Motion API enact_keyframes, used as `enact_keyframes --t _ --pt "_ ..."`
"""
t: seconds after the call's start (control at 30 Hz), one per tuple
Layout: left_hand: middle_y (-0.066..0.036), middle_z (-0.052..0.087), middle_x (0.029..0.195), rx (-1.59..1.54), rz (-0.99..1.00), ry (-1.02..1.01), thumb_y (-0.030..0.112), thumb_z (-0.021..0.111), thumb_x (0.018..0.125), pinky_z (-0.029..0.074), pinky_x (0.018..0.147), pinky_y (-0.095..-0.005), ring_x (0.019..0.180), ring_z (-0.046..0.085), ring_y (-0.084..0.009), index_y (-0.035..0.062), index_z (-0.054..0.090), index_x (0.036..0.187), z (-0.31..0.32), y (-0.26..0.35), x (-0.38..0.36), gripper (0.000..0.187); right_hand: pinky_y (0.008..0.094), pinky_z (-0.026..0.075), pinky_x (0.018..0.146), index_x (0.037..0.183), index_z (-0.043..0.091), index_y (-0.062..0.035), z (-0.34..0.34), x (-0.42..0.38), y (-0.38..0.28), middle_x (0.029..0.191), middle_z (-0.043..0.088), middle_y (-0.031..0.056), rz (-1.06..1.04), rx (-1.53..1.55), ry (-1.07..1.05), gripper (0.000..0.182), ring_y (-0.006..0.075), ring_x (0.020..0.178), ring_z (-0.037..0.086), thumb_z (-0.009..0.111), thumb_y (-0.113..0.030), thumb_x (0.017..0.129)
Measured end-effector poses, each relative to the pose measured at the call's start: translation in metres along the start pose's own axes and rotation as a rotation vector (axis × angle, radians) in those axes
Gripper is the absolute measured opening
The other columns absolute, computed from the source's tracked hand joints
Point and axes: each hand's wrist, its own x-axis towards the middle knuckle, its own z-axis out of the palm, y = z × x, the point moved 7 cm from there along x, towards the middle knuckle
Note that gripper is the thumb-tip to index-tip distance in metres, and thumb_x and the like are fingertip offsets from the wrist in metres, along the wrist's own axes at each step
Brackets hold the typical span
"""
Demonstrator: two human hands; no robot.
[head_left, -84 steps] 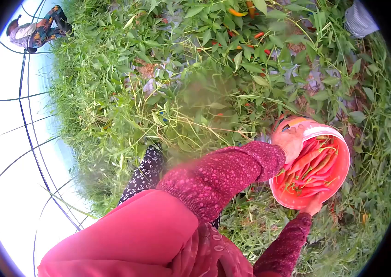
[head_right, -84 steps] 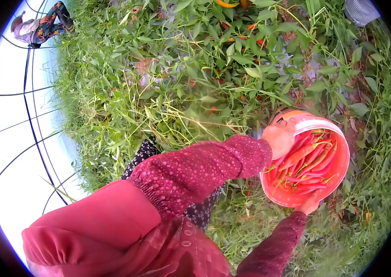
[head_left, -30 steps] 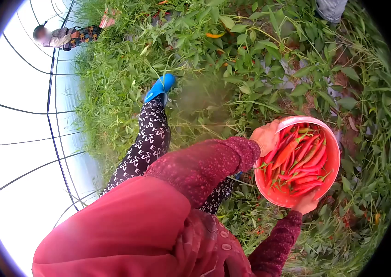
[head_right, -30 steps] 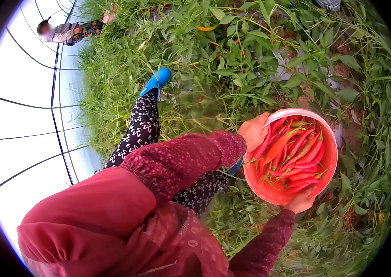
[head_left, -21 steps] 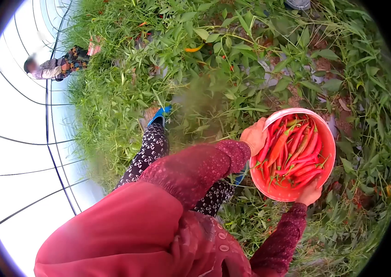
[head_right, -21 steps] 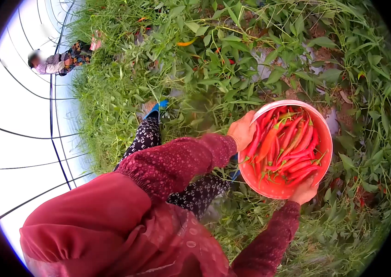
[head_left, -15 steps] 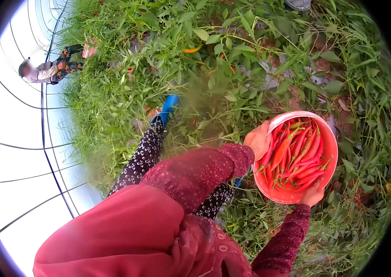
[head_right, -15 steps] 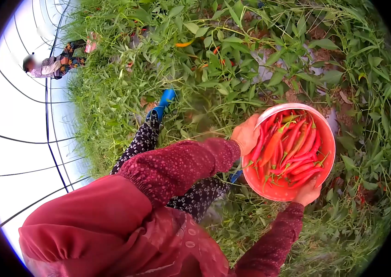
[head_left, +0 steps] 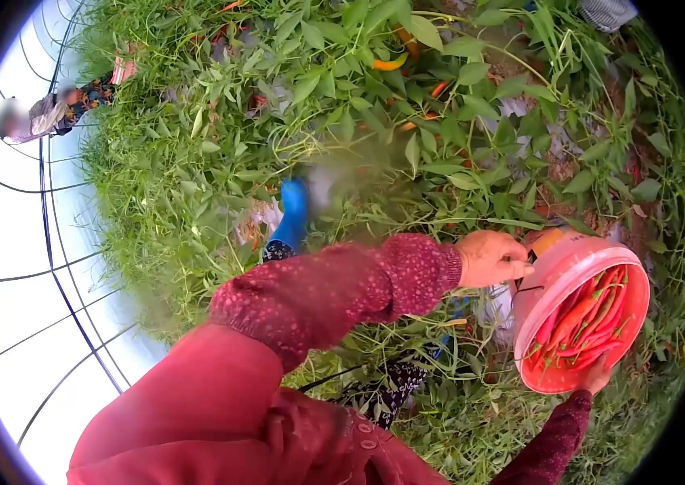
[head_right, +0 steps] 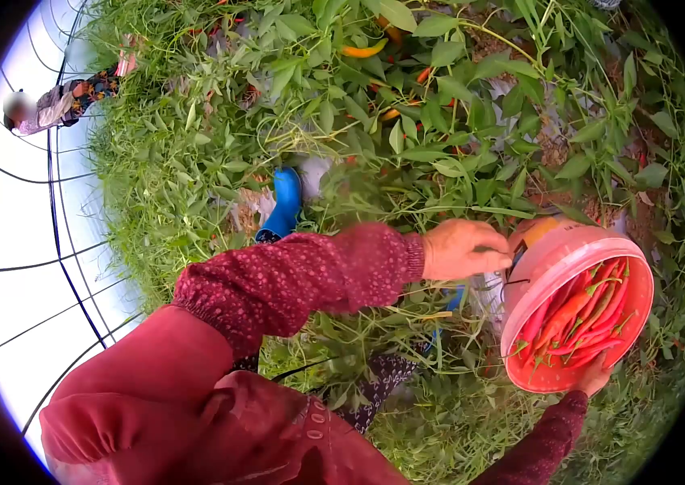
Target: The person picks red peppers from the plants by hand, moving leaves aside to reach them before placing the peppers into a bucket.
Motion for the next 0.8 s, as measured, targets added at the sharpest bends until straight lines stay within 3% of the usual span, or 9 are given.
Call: enact_keyframes --t 0.07,0.2,0.27,0.33,0.47,0.57,0.63,0.7,0.8 --pt "-0.014 0.065 0.082 0.107 -0.196 0.142 0.032 0.056 0.084 0.049 0.077 -0.0349 0.079 0.062 -0.0246 0.0028 0.064 0.096 -0.083 -0.060 -0.018 0.033 0.0329 0.043 0.087 0.123 0.044 0.0031 -0.003 -0.007 0.004 0.116 0.055 0.0139 0.010 0.125 0.001 0.048 0.0209 0.097 0.055 0.054 -0.028 0.088" --pt "-0.018 0.064 0.090 0.947 -0.341 0.282 0.026 0.052 0.080 0.048 0.078 -0.0363 0.082 0.061 -0.0323 0.0054 0.064 0.097 -0.250 -0.207 -0.057 0.029 0.0363 0.040 0.092 0.125 0.043 0.0013 -0.005 -0.115 -0.036 0.123 0.049 0.0162 0.100 0.078 0.182 0.049 0.0252 0.107 0.050 0.050 -0.033 0.090" --pt "-0.020 0.062 0.096 0.910 -0.570 0.595 0.026 0.048 0.081 0.048 0.080 -0.0392 0.087 0.060 -0.0356 0.0085 0.060 0.107 -0.311 -0.231 -0.073 0.033 0.0374 0.039 0.092 0.125 0.043 -0.0003 -0.002 -0.173 -0.041 0.124 0.048 0.0167 0.098 0.128 0.204 0.048 0.0260 0.110 0.049 0.049 -0.033 0.090" --pt "-0.019 0.059 0.104 1.383 -0.638 0.271 0.025 0.050 0.084 0.048 0.080 -0.0375 0.096 0.059 -0.0307 -0.0003 0.051 0.111 -0.348 -0.285 -0.052 0.037 0.0340 0.042 0.084 0.122 0.046 -0.0015 0.003 -0.223 -0.057 0.114 0.053 0.0141 0.094 0.040 0.248 0.045 0.0229 0.101 0.052 0.049 -0.032 0.089" --pt "-0.020 0.055 0.113 1.114 -0.802 0.399 0.041 0.053 0.081 0.042 0.090 -0.0380 0.106 0.054 -0.0301 0.0028 0.054 0.113 -0.385 -0.285 -0.044 0.050 0.0212 0.034 0.056 0.092 0.057 -0.0051 0.035 -0.294 -0.094 0.069 0.044 -0.0029 0.166 -0.052 0.197 0.028 0.0081 0.063 0.040 0.051 -0.032 0.088" --pt "-0.018 0.052 0.121 0.918 -0.981 0.495 0.049 0.056 0.078 0.041 0.092 -0.0363 0.109 0.052 -0.0301 0.0048 0.049 0.121 -0.391 -0.299 -0.043 0.062 0.0159 0.031 0.049 0.097 0.056 -0.0045 0.074 -0.324 -0.121 0.067 0.049 -0.0037 0.172 0.228 0.222 0.021 0.0033 0.058 0.042 0.049 -0.023 0.091" --pt "-0.019 0.046 0.127 0.797 -0.804 0.446 0.054 0.056 0.076 0.040 0.094 -0.0368 0.112 0.050 -0.0299 0.0108 0.045 0.127 -0.405 -0.380 -0.031 0.067 0.0163 0.032 0.049 0.087 0.053 -0.0065 0.102 -0.326 -0.142 0.067 0.048 -0.0026 0.076 0.164 -0.012 0.017 0.0039 0.058 0.042 0.048 -0.022 0.091" --pt "-0.020 0.051 0.122 1.614 -0.324 0.339 0.056 0.060 0.073 0.043 0.089 -0.0400 0.105 0.055 -0.0309 0.0146 0.042 0.130 -0.391 -0.422 -0.012 0.072 0.0172 0.034 0.050 0.088 0.053 -0.0072 0.138 -0.328 -0.132 0.068 0.049 -0.0014 0.242 0.668 -0.107 0.014 0.0057 0.059 0.045 0.049 -0.020 0.091" --pt "-0.015 0.058 0.110 0.809 -0.448 0.313 0.045 0.071 0.068 0.050 0.066 -0.0372 0.079 0.061 -0.0255 0.0148 0.039 0.131 -0.367 -0.290 -0.044 0.077 0.0196 0.038 0.053 0.091 0.055 -0.0066 0.225 -0.347 -0.197 0.070 0.053 0.0004 0.137 0.468 -0.379 0.011 0.0083 0.060 0.048 0.052 -0.017 0.089"
